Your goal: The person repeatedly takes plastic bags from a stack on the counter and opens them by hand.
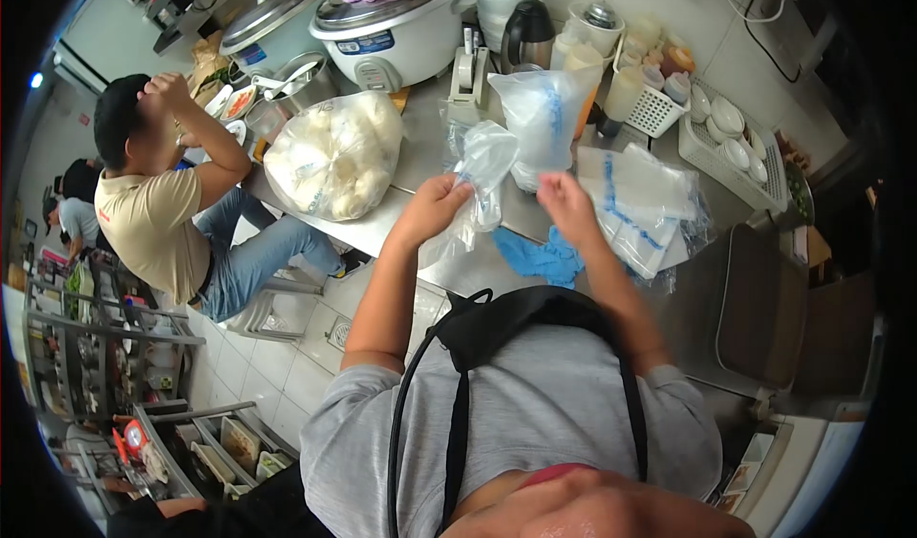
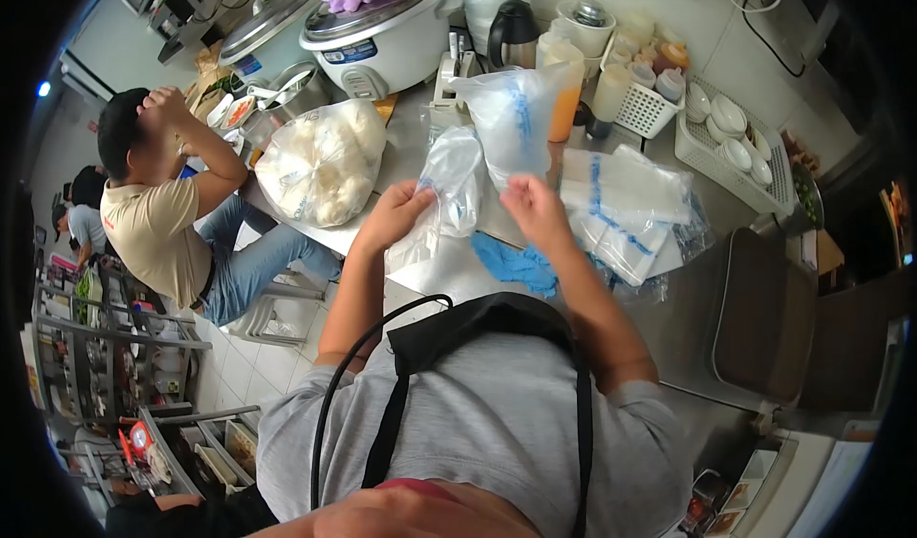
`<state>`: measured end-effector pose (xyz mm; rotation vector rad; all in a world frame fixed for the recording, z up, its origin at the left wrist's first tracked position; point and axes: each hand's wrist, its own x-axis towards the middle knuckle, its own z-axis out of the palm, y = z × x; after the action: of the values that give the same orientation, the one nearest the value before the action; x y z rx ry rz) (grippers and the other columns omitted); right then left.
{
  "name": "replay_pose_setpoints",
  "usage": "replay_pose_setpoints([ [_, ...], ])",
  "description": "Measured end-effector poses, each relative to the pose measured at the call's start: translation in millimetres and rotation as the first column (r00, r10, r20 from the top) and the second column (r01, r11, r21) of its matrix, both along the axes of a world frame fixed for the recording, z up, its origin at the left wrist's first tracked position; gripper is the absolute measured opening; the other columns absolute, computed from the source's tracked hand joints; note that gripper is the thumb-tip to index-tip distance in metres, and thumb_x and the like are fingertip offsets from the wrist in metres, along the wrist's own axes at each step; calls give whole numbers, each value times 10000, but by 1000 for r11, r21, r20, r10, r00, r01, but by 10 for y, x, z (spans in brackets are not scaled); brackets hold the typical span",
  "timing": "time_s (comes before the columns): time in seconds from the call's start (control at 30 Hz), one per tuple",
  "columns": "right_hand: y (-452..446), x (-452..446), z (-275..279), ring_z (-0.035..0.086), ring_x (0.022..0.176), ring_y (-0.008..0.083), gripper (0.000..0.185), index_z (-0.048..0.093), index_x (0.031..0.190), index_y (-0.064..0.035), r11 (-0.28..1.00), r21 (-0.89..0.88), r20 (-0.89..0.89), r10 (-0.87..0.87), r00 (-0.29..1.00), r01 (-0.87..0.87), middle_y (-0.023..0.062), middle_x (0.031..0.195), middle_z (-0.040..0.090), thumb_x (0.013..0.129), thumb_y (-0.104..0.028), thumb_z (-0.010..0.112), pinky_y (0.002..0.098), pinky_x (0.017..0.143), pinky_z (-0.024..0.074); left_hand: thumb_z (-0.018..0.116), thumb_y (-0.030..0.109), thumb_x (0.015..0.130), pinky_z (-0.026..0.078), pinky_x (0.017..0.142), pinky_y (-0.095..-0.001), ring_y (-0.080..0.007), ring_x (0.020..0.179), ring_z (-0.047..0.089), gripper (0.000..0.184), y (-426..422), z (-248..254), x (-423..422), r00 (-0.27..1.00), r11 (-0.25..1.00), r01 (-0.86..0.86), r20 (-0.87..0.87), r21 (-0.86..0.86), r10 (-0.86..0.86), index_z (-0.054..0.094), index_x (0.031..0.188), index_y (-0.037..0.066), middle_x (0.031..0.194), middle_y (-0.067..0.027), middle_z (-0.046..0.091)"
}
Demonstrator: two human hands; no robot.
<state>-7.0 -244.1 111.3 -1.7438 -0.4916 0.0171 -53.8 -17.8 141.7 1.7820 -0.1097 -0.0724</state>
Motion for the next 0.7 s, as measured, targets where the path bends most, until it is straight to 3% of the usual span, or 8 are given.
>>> replay_pose_setpoints([
  [0.03,49,22,267,505,710,85,220,541,903,-4,983,177,-145,72,987,-46,31,808,555,779,-185,553,228,642,410,476,164,808,406,638,-278,-175,663,525,183,-48,54,-35,999,990,19,42,140,-25,551,843,0,748,-91,572],
  [0.17,182,174,505,506,744,77,189,544,892,13,936,217,-270,332,904,-279,31,831,565,791,-147,542,217,675,410,522,114,767,400,695,-282,-241,743,526,167,-205,232,-132,960,811,58,190,582,-205,538,881,-8,835,-119,565],
  [0.2,194,181,493,506,740,80,176,549,887,7,929,215,-280,353,893,-300,27,824,565,788,-138,546,215,679,410,558,90,720,404,696,-303,-299,774,516,184,-233,290,-158,968,830,58,171,555,-182,540,878,-2,841,-158,540],
  [0.3,215,149,436,505,735,78,141,561,866,-4,922,297,-225,319,921,-247,15,799,565,784,-118,551,209,691,405,581,81,702,409,696,-319,-303,794,522,181,-123,246,-171,945,856,-142,326,498,-33,542,860,2,837,-151,541],
  [0.43,197,109,291,494,721,65,110,567,844,-10,873,477,-190,215,958,-102,0,771,559,783,-101,553,199,691,396,644,111,639,389,782,-347,-298,903,496,408,12,285,-132,848,715,-461,498,525,181,489,1005,22,958,-151,503],
  [0.53,126,109,238,471,710,57,88,564,832,-30,880,459,-121,198,973,-122,-10,776,544,776,-97,561,188,685,373,659,131,625,357,834,-351,-297,971,453,497,-37,391,-140,775,783,-535,553,318,305,445,1057,7,1020,-158,460],
  [0.63,152,108,188,474,696,56,114,569,834,-10,890,452,-85,113,990,-63,0,748,549,794,-114,544,193,671,390,652,125,629,336,859,-340,-282,1014,424,506,-156,513,-184,729,818,-526,619,232,292,437,1069,-3,1054,-160,436],
  [0.7,179,61,290,476,697,56,122,567,852,-10,889,456,-125,111,986,-42,0,744,548,800,-116,536,191,672,393,657,170,616,370,772,-346,-281,943,447,501,-269,579,-166,643,782,-534,755,320,130,455,1056,42,1024,-147,442],
])
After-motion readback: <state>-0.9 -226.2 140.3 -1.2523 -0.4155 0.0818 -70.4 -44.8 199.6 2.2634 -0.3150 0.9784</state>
